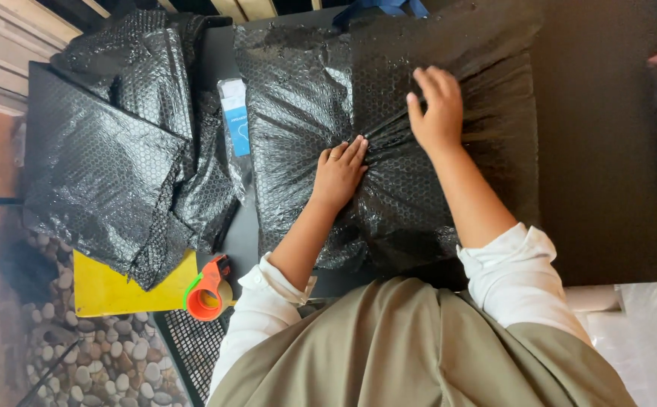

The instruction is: Wrapping a blue tote bag with black bubble wrap and securing it with tape using a dispenser

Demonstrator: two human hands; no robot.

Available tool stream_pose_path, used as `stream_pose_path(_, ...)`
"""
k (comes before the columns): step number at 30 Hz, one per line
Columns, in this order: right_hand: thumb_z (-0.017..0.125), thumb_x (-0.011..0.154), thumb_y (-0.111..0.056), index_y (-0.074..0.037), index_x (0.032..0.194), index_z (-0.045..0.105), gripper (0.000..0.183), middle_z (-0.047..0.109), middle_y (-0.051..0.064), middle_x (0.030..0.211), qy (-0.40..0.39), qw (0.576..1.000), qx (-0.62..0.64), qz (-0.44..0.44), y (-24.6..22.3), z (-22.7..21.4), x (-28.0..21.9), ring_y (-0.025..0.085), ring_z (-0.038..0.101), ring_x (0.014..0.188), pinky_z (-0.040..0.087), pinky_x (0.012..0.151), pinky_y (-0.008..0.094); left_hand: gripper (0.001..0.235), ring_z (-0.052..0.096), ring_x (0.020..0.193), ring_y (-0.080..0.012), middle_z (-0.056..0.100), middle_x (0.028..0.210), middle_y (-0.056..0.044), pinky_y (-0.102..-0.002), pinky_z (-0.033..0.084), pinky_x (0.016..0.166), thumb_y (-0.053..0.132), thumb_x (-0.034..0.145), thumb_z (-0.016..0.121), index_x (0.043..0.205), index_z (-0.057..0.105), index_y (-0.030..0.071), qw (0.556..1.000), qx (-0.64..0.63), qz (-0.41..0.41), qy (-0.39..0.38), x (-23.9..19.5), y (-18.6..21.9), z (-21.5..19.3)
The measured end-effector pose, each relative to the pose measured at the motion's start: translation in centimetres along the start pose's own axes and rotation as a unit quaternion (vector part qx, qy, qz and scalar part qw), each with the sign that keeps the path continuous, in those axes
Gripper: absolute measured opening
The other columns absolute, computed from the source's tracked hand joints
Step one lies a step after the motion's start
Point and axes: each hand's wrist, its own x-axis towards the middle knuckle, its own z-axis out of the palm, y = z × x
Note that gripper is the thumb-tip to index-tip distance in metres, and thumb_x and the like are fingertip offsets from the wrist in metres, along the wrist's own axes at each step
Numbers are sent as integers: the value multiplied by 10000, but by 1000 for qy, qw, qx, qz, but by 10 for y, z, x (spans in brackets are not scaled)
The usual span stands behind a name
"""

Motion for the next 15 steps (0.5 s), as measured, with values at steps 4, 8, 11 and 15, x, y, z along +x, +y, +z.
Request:
stream_pose_path(4, 610, 1110, -306, -122, 1577, 449, 528, 354, 207, 1600, -167, 939, -134, 269, 61, -3, 28, 433, 252, 1467, 287, 1172, 586, 571, 529, 1340, -256, 450, 1603, 59, -432, 409, 1036, 431, 1063, 540, 1575, 415, 211, 998, -2, 5, -63, 2, 0, -18)
stream_pose_path(8, 769, 1007, -388, -194, 1280, 787, 335, 700, 154, 1309, -139, 933, -275, 184, 159, 58, 3, 343, 594, 1239, 465, 1010, 467, 575, 557, 1282, -262, 517, 1562, 64, -428, 414, 1020, 378, 1035, 650, 1550, 465, 201, 998, -54, 15, -1, 2, -3, -24)
stream_pose_path(11, 778, 1018, -348, -111, 907, 826, 266, 719, 46, 793, -131, 929, -273, 211, 207, 95, -6, 184, 700, 814, 563, 660, 301, 592, 535, 1311, -270, 480, 1595, 57, -433, 394, 1040, 387, 1051, 620, 1579, 423, 207, 997, -75, 8, -31, 3, -3, -27)
stream_pose_path(15, 834, 900, -52, -195, 530, 334, 638, 411, -53, 521, -95, 951, -269, 122, 227, 119, 11, 78, 535, 571, 419, 476, 284, 626, 541, 1265, -268, 453, 1614, 64, -413, 395, 1004, 352, 1028, 671, 1587, 409, 254, 995, -86, 10, -47, 7, -5, -34)
